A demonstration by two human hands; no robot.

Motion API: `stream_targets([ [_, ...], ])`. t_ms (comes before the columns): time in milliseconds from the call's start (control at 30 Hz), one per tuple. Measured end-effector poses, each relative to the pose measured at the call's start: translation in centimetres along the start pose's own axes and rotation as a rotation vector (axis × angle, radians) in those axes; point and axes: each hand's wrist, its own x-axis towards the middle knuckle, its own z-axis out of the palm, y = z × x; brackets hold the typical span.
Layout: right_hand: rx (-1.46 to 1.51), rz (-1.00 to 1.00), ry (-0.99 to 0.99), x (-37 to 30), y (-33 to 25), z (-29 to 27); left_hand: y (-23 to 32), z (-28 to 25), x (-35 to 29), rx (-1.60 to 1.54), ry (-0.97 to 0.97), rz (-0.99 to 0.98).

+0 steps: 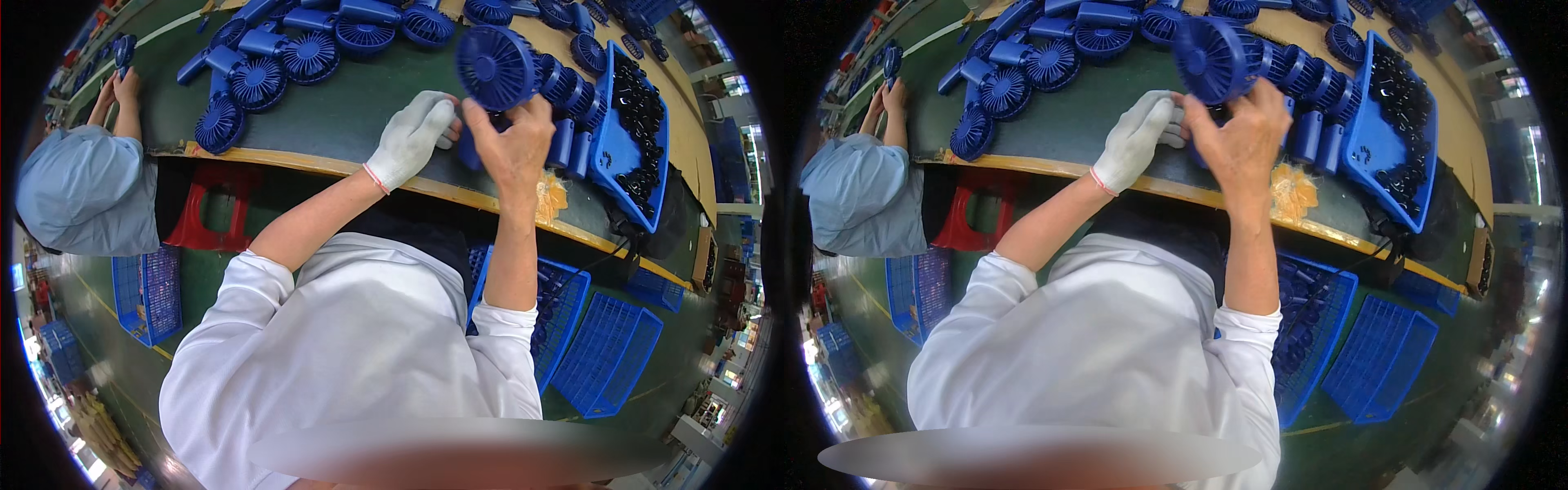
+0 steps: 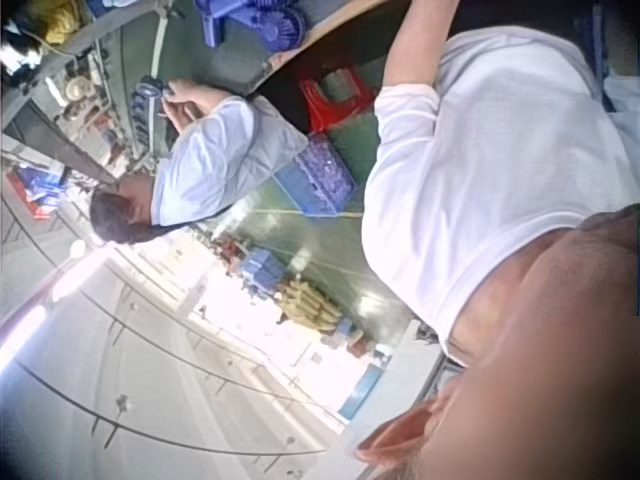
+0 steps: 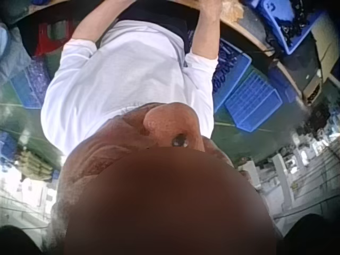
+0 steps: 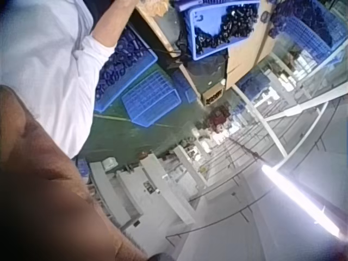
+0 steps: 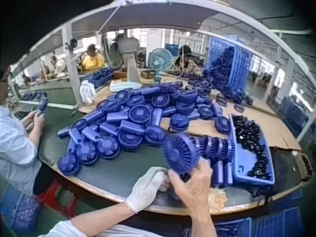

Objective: The person assembles handheld fans by picking up a fan body and a black plastic clip, pressing the clip onto the fan, and placing it into a blue crate.

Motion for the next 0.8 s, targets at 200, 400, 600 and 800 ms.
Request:
stream_targets([
  [200, -0.467, 0.1, 0.026, -0.2, 3.4, 0.4, 1.5, 0.7, -0.7, -0.119, -0.023, -0.112],
  [400, -0.483, 0.29, -0.037, 0.3, 2.4, 1.0, 0.1, -0.6, -0.2, -0.115, -0.025, -0.037],
  [600, -0.459, 0.279, -0.051, -0.8, 2.3, -0.1, 1.1, -0.8, 0.1, -0.152, -0.05, -0.132],
  [800, -0.42, 0.124, -0.002, -7.7, 0.5, -3.9, 0.2, -3.8, 0.9, -0.157, -0.082, -0.132],
])
